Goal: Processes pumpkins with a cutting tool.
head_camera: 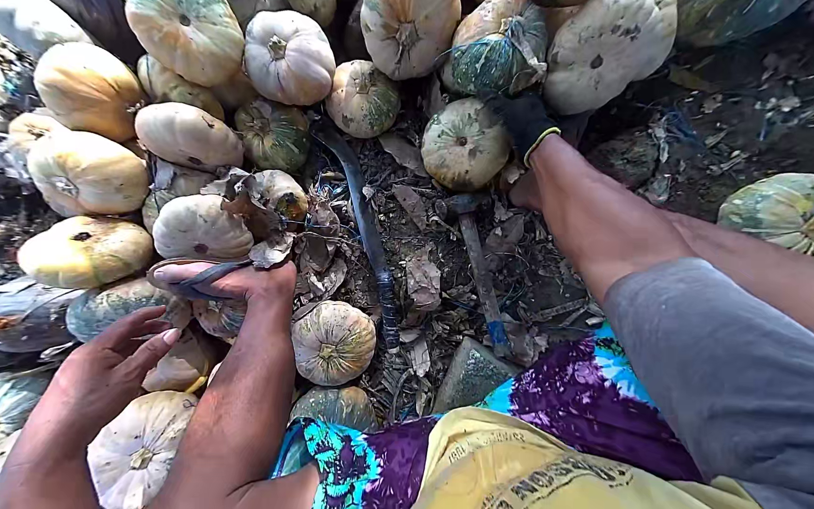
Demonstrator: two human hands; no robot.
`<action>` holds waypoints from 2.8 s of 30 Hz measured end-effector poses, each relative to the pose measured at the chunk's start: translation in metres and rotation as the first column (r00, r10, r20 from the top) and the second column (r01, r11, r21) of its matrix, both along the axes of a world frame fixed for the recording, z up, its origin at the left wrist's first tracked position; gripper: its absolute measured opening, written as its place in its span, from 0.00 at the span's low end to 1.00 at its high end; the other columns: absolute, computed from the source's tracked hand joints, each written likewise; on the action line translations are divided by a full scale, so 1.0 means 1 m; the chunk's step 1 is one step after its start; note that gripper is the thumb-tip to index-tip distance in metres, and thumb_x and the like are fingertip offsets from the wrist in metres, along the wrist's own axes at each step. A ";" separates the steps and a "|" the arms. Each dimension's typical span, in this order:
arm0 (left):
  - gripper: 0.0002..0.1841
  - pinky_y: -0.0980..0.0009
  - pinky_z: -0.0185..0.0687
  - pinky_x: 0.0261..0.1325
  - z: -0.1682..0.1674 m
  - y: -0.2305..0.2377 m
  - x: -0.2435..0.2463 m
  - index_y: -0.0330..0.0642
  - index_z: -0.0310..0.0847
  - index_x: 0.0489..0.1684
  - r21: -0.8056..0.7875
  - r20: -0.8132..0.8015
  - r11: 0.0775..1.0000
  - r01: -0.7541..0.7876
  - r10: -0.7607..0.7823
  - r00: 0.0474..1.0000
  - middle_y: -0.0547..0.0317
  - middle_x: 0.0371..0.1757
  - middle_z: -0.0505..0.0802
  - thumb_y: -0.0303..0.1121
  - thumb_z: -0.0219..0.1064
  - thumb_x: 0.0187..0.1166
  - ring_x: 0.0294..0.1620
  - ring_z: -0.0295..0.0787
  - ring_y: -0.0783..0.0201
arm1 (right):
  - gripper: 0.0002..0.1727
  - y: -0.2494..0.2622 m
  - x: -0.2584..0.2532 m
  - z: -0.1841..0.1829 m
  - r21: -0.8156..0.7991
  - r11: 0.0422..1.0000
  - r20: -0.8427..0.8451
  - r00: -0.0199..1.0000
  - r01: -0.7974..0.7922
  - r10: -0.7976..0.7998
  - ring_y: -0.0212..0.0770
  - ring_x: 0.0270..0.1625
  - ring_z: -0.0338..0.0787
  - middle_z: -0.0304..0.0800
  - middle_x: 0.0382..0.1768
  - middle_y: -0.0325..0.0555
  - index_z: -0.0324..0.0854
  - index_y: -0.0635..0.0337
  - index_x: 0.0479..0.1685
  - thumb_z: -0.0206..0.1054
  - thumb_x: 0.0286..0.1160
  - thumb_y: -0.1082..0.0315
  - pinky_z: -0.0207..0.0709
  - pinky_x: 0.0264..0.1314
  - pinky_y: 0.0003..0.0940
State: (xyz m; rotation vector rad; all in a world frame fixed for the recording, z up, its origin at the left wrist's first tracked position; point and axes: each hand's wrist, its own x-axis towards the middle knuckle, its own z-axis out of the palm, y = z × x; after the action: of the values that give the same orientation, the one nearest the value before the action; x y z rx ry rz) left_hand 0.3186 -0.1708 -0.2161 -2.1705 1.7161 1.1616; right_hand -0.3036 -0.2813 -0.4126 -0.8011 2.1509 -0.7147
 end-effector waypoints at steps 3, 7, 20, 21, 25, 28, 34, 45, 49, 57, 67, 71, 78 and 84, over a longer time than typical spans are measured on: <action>0.28 0.56 0.90 0.53 -0.026 0.005 0.038 0.47 0.78 0.77 -0.021 -0.089 0.999 0.046 -0.048 0.995 0.50 0.58 0.93 0.49 0.68 0.81 0.48 0.93 0.61 | 0.59 0.011 0.048 0.012 0.041 0.999 -0.048 0.999 -0.019 0.021 0.54 0.76 0.79 0.80 0.73 0.59 0.70 0.56 0.80 0.79 0.47 0.26 0.74 0.78 0.59; 0.28 0.52 0.89 0.52 -0.025 0.009 0.040 0.48 0.79 0.76 0.011 -0.030 1.000 0.017 -0.016 0.999 0.50 0.59 0.93 0.51 0.69 0.81 0.48 0.94 0.58 | 0.69 0.005 0.081 0.026 0.184 0.973 -0.063 0.987 -0.137 0.151 0.58 0.73 0.84 0.81 0.74 0.58 0.56 0.50 0.90 0.76 0.42 0.20 0.77 0.71 0.67; 0.24 0.41 0.83 0.67 -0.039 0.031 -0.068 0.42 0.79 0.76 0.261 -0.023 0.866 0.427 -0.437 0.899 0.46 0.60 0.93 0.45 0.66 0.87 0.58 0.93 0.48 | 0.53 0.078 0.126 0.021 0.028 0.093 -0.550 0.062 -0.995 0.833 0.66 0.90 0.61 0.65 0.87 0.63 0.75 0.48 0.82 0.91 0.41 0.63 0.49 0.90 0.69; 0.23 0.40 0.83 0.66 -0.049 0.032 -0.076 0.43 0.81 0.73 0.290 -0.052 0.834 0.469 -0.476 0.878 0.46 0.58 0.93 0.46 0.67 0.87 0.57 0.92 0.47 | 0.60 0.082 0.119 0.024 0.082 0.291 -0.419 0.232 -0.953 0.878 0.64 0.92 0.56 0.54 0.91 0.66 0.65 0.50 0.89 0.92 0.43 0.55 0.51 0.91 0.64; 0.25 0.34 0.79 0.70 -0.099 -0.001 -0.145 0.40 0.84 0.70 0.095 -0.151 0.857 0.507 -0.491 0.858 0.40 0.57 0.94 0.48 0.70 0.83 0.61 0.91 0.41 | 0.72 0.098 0.118 0.024 -0.087 0.872 0.121 0.864 -0.482 0.489 0.56 0.93 0.55 0.47 0.94 0.58 0.51 0.45 0.95 0.92 0.40 0.42 0.62 0.89 0.57; 0.34 0.36 0.74 0.77 -0.122 -0.038 -0.228 0.40 0.72 0.82 -0.107 -0.315 0.969 0.222 -0.245 0.917 0.35 0.73 0.84 0.51 0.71 0.82 0.75 0.81 0.39 | 0.51 0.110 0.158 0.014 -0.170 0.980 0.343 0.938 0.101 -0.037 0.50 0.87 0.69 0.66 0.87 0.55 0.63 0.53 0.89 0.76 0.67 0.38 0.68 0.86 0.54; 0.47 0.39 0.70 0.81 -0.168 -0.035 -0.296 0.45 0.69 0.85 -0.228 -0.375 0.970 -0.081 -0.010 0.927 0.43 0.85 0.75 0.64 0.77 0.68 0.84 0.71 0.41 | 0.32 0.098 0.229 0.078 0.173 0.842 0.673 0.563 0.512 -0.480 0.43 0.71 0.82 0.80 0.73 0.48 0.65 0.49 0.85 0.43 0.93 0.40 0.79 0.72 0.47; 0.39 0.42 0.75 0.78 -0.181 0.112 -0.281 0.41 0.67 0.85 -0.003 -0.128 0.985 -0.171 0.169 0.977 0.38 0.81 0.77 0.46 0.76 0.73 0.81 0.75 0.39 | 0.53 0.141 0.156 0.038 -0.069 0.998 0.339 0.940 -0.017 0.039 0.48 0.66 0.89 0.85 0.69 0.55 0.63 0.51 0.87 0.86 0.55 0.51 0.84 0.69 0.52; 0.51 0.41 0.80 0.73 -0.205 0.153 -0.282 0.40 0.44 0.96 0.186 0.093 0.980 -0.073 0.056 0.994 0.33 0.77 0.82 0.43 0.73 0.74 0.74 0.83 0.38 | 0.62 0.137 0.179 0.044 -0.001 0.973 0.133 0.965 -0.229 0.227 0.56 0.81 0.76 0.73 0.82 0.56 0.52 0.44 0.95 0.81 0.54 0.37 0.72 0.80 0.65; 0.32 0.42 0.81 0.67 -0.101 0.131 -0.241 0.30 0.72 0.73 0.201 -0.300 0.964 -0.176 0.231 0.925 0.33 0.61 0.89 0.36 0.72 0.70 0.63 0.88 0.42 | 0.57 0.129 0.190 0.044 -0.008 0.967 0.060 0.965 -0.256 0.256 0.57 0.88 0.68 0.68 0.86 0.60 0.55 0.54 0.93 0.72 0.66 0.32 0.60 0.90 0.59; 0.35 0.59 0.89 0.63 -0.030 0.203 -0.213 0.32 0.68 0.79 -0.132 -0.706 0.915 -0.380 0.183 0.684 0.47 0.54 0.93 0.33 0.78 0.71 0.53 0.93 0.60 | 0.55 0.150 0.179 0.033 -0.053 0.980 0.057 0.979 -0.194 0.197 0.62 0.87 0.69 0.68 0.85 0.65 0.51 0.53 0.95 0.60 0.74 0.27 0.61 0.87 0.65; 0.28 0.65 0.90 0.45 -0.034 0.188 -0.236 0.29 0.76 0.68 -0.344 -0.762 0.724 -0.598 0.157 0.628 0.52 0.39 0.92 0.31 0.77 0.67 0.35 0.91 0.66 | 0.51 0.157 0.190 0.052 -0.077 0.948 -0.023 0.951 -0.309 0.308 0.59 0.91 0.63 0.62 0.89 0.63 0.48 0.58 0.95 0.58 0.81 0.33 0.55 0.92 0.59; 0.23 0.50 0.87 0.60 -0.102 0.161 -0.276 0.32 0.81 0.64 -0.237 -0.462 0.876 -0.420 0.279 0.842 0.43 0.47 0.94 0.35 0.76 0.72 0.48 0.94 0.52 | 0.45 0.150 0.180 0.034 -0.115 0.969 0.033 0.974 -0.220 0.225 0.59 0.90 0.64 0.63 0.89 0.60 0.48 0.52 0.96 0.49 0.87 0.34 0.57 0.91 0.61; 0.27 0.46 0.83 0.69 -0.173 0.159 -0.281 0.34 0.79 0.70 -0.083 -0.281 0.968 -0.238 0.207 0.937 0.40 0.57 0.93 0.39 0.74 0.74 0.61 0.92 0.47 | 0.41 0.144 0.186 0.036 -0.148 0.973 0.009 0.984 -0.175 0.178 0.57 0.90 0.64 0.64 0.88 0.58 0.56 0.50 0.94 0.56 0.86 0.39 0.57 0.92 0.56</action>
State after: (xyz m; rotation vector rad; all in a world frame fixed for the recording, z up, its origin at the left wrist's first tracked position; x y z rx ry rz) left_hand 0.0380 -0.0116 -0.3896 -2.4248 1.7080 1.5144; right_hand -0.1181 -0.1372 -0.3764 -1.0429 1.9939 -0.7911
